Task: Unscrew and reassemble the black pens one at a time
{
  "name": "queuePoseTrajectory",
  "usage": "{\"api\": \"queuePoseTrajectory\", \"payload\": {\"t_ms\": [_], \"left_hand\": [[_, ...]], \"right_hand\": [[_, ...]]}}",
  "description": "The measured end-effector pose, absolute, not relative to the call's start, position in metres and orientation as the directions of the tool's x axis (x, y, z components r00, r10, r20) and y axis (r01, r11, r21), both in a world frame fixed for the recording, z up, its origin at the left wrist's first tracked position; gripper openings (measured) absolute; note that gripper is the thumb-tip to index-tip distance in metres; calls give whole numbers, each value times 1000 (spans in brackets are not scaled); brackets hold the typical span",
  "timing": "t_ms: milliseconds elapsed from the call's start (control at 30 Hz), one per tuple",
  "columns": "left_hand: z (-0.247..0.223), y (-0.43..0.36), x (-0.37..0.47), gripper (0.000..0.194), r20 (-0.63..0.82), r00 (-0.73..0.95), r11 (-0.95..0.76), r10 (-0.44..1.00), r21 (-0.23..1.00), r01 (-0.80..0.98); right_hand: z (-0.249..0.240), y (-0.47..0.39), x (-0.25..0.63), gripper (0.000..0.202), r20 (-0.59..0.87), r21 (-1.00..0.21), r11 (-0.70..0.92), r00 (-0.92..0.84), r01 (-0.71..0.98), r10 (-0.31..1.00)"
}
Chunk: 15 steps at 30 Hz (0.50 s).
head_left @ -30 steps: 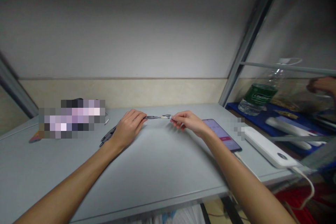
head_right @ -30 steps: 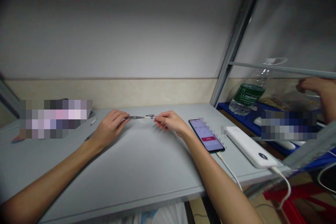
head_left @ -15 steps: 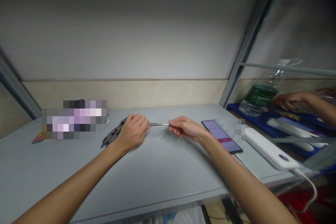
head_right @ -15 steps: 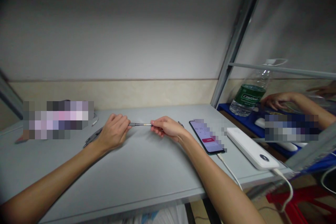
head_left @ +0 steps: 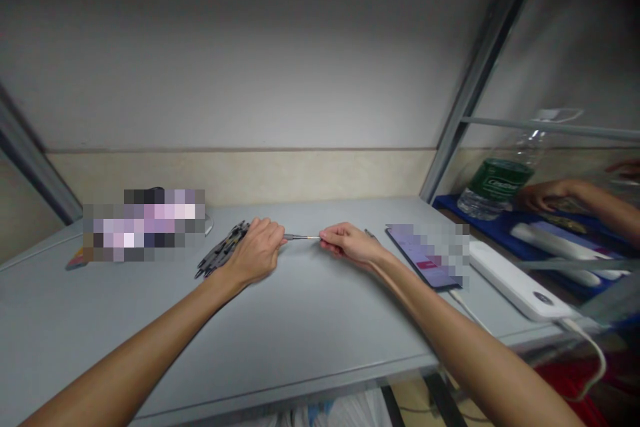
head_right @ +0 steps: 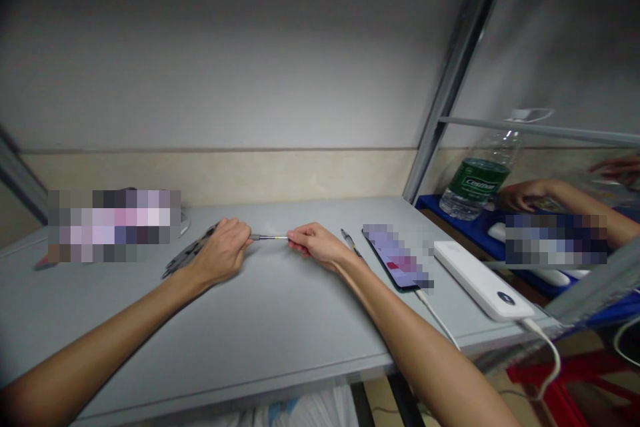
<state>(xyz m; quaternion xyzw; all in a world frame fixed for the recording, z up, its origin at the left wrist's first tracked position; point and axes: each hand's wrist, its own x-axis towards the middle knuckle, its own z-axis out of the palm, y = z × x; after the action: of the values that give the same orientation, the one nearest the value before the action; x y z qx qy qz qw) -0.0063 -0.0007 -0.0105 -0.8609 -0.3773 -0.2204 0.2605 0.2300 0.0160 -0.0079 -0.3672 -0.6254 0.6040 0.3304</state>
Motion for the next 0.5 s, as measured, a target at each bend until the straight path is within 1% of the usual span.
{"api": "queuePoseTrajectory", "payload": {"t_ms": [133,200,267,300,367,433,500], "left_hand": [[-14,0,-6,22,583,605,-580,542,-261,772],[-14,1,-6,22,590,596,-575,544,-255,777],[-12,1,-6,22,595,599,-574,535,-264,775],[-10,0,-6,23,596,608,-573,524,-281,770],[-6,-1,-6,22,590,643,-573,488,-340,746],[-1,-3,-4,20,582,675,-566,453,-397,723],[1,-5,-2,19,596,673,-557,439,-407,724]], "right_hand": [[-9,16,229,36,38,-995,78,-513,58,857],[-6,14,230,35,42,-997,73,-518,40,854],[-1,12,232,34,-25,-1000,-23,-572,11,820],[2,10,233,33,-83,-995,-102,-625,6,776],[5,7,235,29,-192,-966,-258,-747,29,637],[6,5,235,26,-233,-932,-358,-832,44,503],[6,3,233,24,-222,-904,-426,-880,24,421]]}}
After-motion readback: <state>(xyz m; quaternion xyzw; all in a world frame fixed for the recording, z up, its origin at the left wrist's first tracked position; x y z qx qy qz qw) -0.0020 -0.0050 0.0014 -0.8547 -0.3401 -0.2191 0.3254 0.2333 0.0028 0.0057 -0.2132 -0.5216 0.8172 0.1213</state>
